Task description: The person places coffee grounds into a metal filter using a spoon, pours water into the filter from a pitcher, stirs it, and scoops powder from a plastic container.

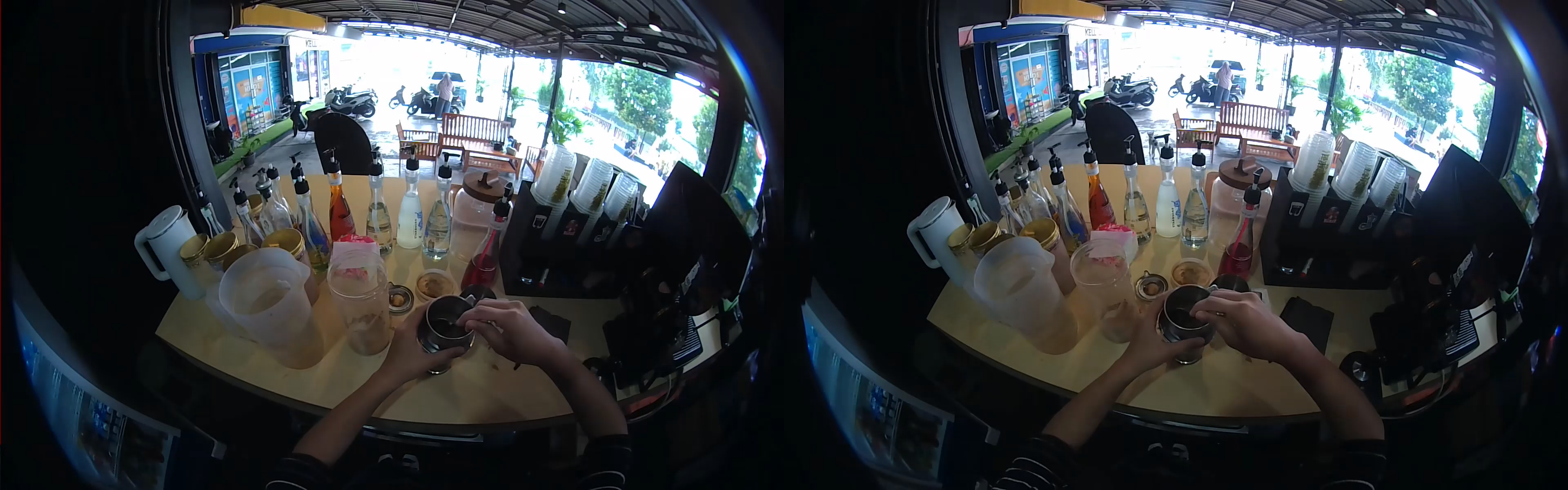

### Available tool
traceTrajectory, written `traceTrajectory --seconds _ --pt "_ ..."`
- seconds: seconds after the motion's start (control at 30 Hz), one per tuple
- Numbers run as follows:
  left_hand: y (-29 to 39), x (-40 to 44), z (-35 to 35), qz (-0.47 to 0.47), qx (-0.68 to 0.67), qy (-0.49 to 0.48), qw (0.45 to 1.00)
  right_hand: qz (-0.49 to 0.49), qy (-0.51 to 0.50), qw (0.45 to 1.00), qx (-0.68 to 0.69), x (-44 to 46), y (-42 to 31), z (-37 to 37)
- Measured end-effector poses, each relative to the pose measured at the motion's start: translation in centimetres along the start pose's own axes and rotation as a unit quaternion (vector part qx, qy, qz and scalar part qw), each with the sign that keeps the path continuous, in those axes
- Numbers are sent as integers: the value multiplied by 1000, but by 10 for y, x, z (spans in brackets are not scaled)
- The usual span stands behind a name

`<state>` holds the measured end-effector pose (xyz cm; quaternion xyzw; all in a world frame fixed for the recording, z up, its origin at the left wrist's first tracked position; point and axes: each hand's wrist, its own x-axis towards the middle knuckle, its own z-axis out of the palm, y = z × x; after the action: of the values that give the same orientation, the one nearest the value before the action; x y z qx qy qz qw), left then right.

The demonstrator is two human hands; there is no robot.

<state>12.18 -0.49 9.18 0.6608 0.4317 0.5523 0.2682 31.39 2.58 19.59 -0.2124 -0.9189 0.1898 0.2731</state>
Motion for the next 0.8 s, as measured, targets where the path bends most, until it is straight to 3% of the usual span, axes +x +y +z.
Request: traceTrajectory --seconds 0.13,0.23,0.37,0.43,0.5,0.63,0.8 --pt "1 -6 1 4 -4 7 1000 60 26 998 -3 8 -3 -11" --pt "1 1 0 28 -23 10 999 78 -4 995 62 10 -10 -8" --pt "1 -4 0 1 -45 -14 999 77 16 996 40 11 -17 -6" --pt "4 -6 -1 2 32 -1 999 60 30 998 9 11 -14 -6" --pt "8 -6 -5 4 78 15 997 137 14 988 68 9 -15 -4" --pt "19 -12 0 0 138 22 990 39 51 997 40 10 -14 6" --pt "20 -9 17 7 188 98 977 31 47 998 42 -1 2 14"
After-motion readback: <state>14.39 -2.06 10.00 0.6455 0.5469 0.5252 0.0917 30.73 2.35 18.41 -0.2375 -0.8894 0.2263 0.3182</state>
